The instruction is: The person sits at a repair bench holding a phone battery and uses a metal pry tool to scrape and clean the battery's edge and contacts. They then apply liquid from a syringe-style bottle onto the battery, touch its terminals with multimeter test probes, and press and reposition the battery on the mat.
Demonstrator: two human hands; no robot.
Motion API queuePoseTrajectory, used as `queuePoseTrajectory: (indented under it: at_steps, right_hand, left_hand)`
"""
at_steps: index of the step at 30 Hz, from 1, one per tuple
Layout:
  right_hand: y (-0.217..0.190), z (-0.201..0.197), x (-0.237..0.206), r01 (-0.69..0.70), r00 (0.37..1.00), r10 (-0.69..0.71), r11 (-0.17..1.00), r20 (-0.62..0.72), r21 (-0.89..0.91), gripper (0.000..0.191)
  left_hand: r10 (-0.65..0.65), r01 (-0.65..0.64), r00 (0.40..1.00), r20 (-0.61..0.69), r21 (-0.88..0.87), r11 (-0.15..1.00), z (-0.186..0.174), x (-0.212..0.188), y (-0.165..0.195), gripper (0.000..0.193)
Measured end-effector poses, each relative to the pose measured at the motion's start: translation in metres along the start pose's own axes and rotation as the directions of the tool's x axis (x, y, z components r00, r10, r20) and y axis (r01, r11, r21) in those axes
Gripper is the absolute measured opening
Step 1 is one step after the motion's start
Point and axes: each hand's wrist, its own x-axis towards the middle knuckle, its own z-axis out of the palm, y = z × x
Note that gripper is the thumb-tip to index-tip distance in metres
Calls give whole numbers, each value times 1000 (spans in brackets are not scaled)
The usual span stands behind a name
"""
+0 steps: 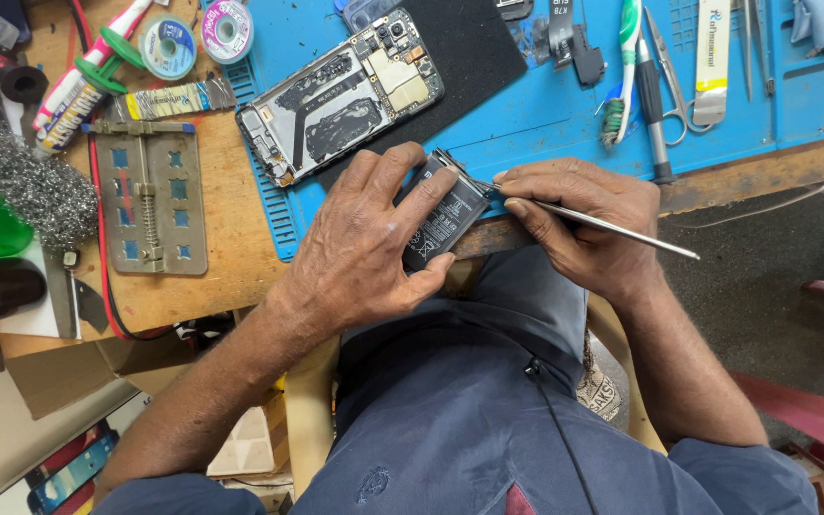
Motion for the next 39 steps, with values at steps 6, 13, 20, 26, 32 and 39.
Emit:
queuePoseTrajectory:
  at_steps: [6, 13, 20, 26, 32, 39]
  right_hand:
    - [1, 0, 0, -4, 1000, 4, 1000, 11, -19, 13]
    - [2, -1, 1, -6, 1000, 6, 1000, -17, 14, 12]
    - [1, 0, 0, -114, 993, 114, 993, -41, 9, 11]
    - [3, -3, -3, -63, 997, 65, 997, -48, 46, 11]
    - [-11, -15, -5, -32, 972, 91, 966, -218, 258, 14]
    - [-59, -19, -25, -98, 981, 103, 994, -165, 38, 16]
  left_hand:
    - [11, -11, 999, 44, 1, 1000, -2, 5, -3, 74]
    - [17, -19, 998, 57, 27, 999, -3, 7, -3, 75]
    - [62, -66, 996, 58, 55, 996, -7, 7, -4, 77]
    - [65, -66, 995, 74, 11, 998, -11, 9, -6, 79]
    - [17, -20, 999, -50, -53, 998, -10, 4, 12, 89]
    - [-113, 89, 991, -65, -299, 950, -6, -11, 50, 76]
